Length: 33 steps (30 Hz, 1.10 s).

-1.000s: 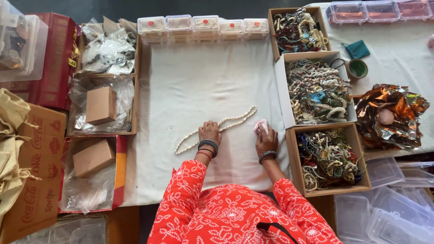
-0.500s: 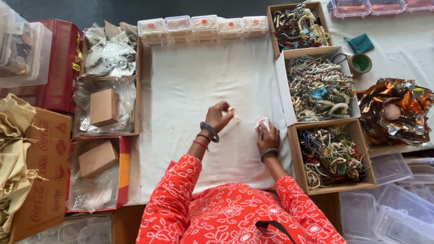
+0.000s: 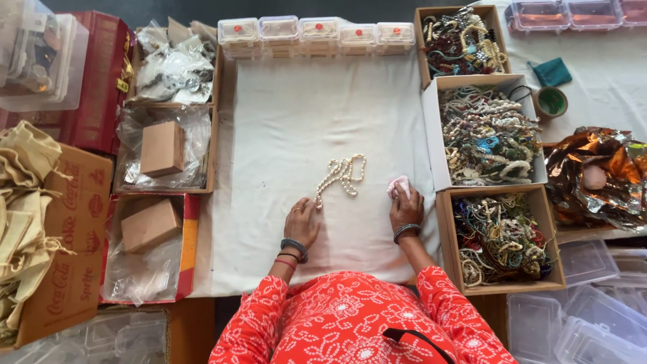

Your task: The person wipes a pearl necklace with a pink cloth on a white cloth-covered table. The person then folds the necklace and places it into a clear plastic bag.

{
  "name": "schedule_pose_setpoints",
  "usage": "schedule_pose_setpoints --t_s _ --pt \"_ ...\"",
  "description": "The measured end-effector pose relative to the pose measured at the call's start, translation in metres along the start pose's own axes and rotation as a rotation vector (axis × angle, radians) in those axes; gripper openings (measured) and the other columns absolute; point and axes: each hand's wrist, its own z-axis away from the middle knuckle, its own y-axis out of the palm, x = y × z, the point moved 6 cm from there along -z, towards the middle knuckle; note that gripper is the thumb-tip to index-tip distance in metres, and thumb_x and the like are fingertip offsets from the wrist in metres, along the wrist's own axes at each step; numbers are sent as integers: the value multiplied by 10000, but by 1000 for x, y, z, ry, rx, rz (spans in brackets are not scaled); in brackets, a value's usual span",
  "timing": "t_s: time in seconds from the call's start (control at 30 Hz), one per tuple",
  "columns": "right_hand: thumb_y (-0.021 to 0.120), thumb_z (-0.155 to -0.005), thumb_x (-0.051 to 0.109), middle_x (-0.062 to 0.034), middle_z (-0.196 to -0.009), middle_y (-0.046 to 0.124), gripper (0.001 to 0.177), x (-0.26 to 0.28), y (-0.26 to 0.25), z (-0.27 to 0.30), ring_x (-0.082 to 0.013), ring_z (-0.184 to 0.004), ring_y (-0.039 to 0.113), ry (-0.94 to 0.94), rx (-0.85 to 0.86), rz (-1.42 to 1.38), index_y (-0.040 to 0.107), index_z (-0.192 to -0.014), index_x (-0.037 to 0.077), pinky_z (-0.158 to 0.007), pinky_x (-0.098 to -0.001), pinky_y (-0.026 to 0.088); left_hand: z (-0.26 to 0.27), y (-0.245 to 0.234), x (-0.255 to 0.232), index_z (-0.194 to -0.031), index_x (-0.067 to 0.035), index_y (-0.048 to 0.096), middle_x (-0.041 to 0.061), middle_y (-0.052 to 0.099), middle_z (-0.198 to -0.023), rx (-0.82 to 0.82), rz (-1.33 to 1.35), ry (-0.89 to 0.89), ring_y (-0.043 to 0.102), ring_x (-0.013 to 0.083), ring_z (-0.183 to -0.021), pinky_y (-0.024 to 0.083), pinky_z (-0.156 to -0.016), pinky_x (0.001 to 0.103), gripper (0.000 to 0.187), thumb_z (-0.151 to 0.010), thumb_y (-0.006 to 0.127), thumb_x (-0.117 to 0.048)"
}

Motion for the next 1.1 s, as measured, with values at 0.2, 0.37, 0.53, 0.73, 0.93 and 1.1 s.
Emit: schedule_pose_setpoints --t_s 0.2,0.37,0.53,0.73,0.93,1.1 --pt "687 -882 80 -120 -1251 627 379 -9 22 -4 -362 -1116 565 160 6 -39 743 -1219 244 -969 -465 487 -13 23 -37 -1543 -283 415 94 246 -1648 30 -184 154 267 323 -1505 247 -1178 586 785 -847 718 -480" --pt "689 -897 96 -131 -1282 612 381 -7 17 0 -368 -1143 557 88 27 -17 723 -1248 242 -972 -469 487 -42 33 -78 -1536 -320 394 49 150 -1680 140 -307 138 142 310 -1540 156 -1164 660 773 -851 643 -575" --pt "703 -957 138 -144 -1296 595 355 -3 9 5 -368 -1158 553 -6 50 24 700 -1297 238 -980 -474 487 -30 45 -34 -1493 -263 458 31 193 -1693 90 -381 78 145 287 -1562 104 -1174 699 697 -889 619 -570" --pt "700 -850 78 -131 -1259 632 433 3 21 0 -368 -1128 567 58 8 38 725 -1247 249 -971 -460 491 13 12 22 -1433 -261 512 -6 251 -1696 74 -264 -54 208 213 -1584 154 -1274 549 570 -943 575 -546" --pt "655 -878 -3 -51 -1169 710 390 87 65 10 -317 -1163 630 -238 151 -263 688 -1229 164 -993 -442 513 11 8 -2 -1524 -173 484 53 307 -1630 -191 -224 170 259 238 -1491 191 -1181 540 718 -895 565 -511" --pt "544 -796 -73 -115 -1344 674 644 163 67 10 -320 -1103 617 -829 358 -140 649 -1389 155 -868 -444 522 8 -1 9 -1409 -208 585 -1 511 -1507 -98 -188 95 392 213 -1459 261 -1238 501 430 -1000 554 -337"
